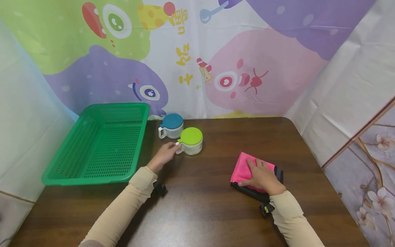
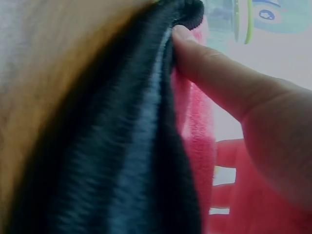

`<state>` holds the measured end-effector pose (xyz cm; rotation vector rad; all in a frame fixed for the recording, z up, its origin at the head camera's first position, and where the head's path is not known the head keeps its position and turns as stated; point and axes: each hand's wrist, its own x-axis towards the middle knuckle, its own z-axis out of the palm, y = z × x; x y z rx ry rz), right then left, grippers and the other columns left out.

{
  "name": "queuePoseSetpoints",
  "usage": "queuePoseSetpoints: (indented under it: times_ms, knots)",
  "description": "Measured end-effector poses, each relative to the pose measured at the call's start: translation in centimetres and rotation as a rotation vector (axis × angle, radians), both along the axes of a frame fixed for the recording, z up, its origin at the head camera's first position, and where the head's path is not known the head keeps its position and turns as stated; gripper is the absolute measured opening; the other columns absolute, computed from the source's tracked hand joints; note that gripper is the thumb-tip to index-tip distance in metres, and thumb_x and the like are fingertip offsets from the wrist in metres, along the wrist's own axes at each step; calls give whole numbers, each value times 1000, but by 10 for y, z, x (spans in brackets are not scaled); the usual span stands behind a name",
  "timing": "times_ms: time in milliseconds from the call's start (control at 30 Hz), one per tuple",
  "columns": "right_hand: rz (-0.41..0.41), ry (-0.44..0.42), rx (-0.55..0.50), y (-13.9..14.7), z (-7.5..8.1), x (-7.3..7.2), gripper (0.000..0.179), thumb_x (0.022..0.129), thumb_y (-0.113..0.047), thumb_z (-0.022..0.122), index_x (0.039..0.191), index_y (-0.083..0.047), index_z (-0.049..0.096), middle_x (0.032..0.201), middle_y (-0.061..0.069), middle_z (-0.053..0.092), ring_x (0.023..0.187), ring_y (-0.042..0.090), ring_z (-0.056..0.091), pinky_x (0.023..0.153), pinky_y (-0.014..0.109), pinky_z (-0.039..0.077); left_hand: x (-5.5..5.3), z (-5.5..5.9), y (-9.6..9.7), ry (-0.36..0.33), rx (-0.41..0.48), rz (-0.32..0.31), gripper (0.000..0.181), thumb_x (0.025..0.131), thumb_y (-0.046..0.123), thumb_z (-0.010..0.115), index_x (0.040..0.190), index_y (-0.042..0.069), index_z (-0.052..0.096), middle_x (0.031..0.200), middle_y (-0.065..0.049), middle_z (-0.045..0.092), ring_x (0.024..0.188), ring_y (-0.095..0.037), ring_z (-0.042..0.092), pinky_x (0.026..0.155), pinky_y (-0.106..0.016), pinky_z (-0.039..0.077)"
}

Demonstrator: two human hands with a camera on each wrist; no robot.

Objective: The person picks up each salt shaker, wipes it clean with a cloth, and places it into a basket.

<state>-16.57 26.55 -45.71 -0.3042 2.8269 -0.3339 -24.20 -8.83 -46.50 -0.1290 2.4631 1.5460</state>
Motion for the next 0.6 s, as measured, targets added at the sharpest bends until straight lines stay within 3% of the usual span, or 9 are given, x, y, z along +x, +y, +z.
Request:
queuePoseSetpoints:
  times_ms: [600]
  knots:
    - [-19, 9, 20, 0, -2, -5, 105, 69, -56, 79, 144, 5, 36, 128, 33, 43, 120, 55, 41, 90, 66, 45, 2, 3, -1, 8, 30, -6, 44, 99, 30, 52, 126, -4, 57, 121, -19, 62, 110, -28, 57, 101, -44, 45]
